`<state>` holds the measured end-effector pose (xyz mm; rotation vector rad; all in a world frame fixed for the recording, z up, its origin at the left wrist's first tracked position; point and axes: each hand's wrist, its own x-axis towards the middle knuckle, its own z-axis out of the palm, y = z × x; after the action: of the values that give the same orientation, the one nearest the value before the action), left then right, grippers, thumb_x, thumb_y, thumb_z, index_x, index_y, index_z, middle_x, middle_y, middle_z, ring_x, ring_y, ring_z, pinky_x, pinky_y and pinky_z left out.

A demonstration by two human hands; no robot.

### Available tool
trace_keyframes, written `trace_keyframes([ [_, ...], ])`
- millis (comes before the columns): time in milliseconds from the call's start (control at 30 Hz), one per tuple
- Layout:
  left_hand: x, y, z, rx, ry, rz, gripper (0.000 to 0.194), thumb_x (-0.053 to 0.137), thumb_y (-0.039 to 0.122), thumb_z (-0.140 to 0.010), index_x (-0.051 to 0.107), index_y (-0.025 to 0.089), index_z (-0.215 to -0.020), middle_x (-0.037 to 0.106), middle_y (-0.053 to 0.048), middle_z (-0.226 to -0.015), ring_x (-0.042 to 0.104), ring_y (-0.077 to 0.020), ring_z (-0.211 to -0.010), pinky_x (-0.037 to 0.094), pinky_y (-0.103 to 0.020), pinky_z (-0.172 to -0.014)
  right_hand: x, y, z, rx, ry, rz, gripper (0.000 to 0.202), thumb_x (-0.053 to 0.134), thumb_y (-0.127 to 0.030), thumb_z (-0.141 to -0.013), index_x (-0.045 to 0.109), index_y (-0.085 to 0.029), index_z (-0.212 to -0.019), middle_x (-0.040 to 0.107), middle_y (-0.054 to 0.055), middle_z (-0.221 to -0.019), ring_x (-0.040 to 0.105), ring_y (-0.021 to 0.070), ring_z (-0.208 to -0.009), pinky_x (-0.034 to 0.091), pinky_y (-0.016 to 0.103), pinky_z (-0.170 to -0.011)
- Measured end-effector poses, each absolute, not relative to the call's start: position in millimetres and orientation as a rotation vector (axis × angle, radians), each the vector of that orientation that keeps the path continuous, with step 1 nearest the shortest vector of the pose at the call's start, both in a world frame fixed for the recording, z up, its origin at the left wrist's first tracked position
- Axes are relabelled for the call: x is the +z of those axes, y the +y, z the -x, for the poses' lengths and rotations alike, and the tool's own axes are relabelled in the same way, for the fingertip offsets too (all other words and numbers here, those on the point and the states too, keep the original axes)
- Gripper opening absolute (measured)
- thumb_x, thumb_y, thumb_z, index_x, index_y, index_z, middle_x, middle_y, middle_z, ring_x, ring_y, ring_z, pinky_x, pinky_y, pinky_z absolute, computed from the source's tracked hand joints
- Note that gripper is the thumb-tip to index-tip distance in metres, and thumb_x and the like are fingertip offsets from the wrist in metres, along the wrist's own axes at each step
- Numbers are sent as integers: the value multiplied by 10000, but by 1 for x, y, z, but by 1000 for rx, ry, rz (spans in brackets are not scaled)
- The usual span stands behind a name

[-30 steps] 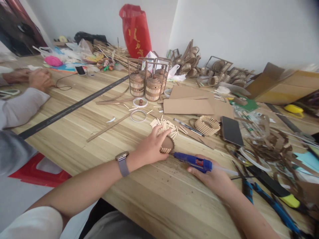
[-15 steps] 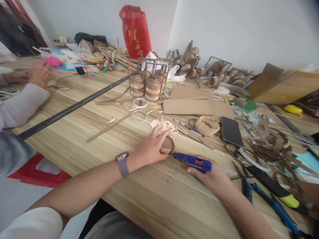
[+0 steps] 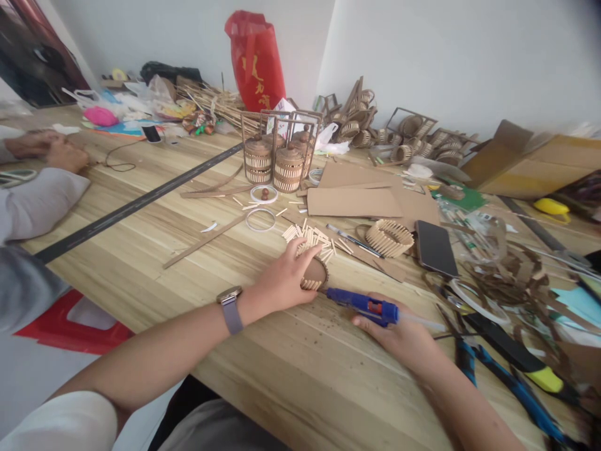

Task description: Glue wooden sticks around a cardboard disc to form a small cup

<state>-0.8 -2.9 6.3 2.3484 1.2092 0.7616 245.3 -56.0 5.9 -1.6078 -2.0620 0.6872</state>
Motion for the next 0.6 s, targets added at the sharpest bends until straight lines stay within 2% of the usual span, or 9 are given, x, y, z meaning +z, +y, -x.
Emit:
trace_keyframes([
  [433, 5, -3, 1, 775, 1193, -2352, 879, 754, 207, -649, 290, 252, -1394, 247, -145, -1433, 429, -345, -1257, 463, -470, -977, 10, -57, -243, 661, -2066, 1616, 338, 611, -549, -755, 671, -219, -800, 686, 48, -714, 654, 245, -714, 517, 329, -632],
  [600, 3, -4, 0, 764, 1180, -2366, 898, 758, 231, -650, 271, 259, -1403, 235, -148, -1439, 423, -350, -1260, 470, -473, -965, 16, -54, -243, 625, -1961, 1651, 305, 583, -524, -759, 660, -228, -770, 707, 61, -761, 661, 260, -737, 520, 347, -658],
])
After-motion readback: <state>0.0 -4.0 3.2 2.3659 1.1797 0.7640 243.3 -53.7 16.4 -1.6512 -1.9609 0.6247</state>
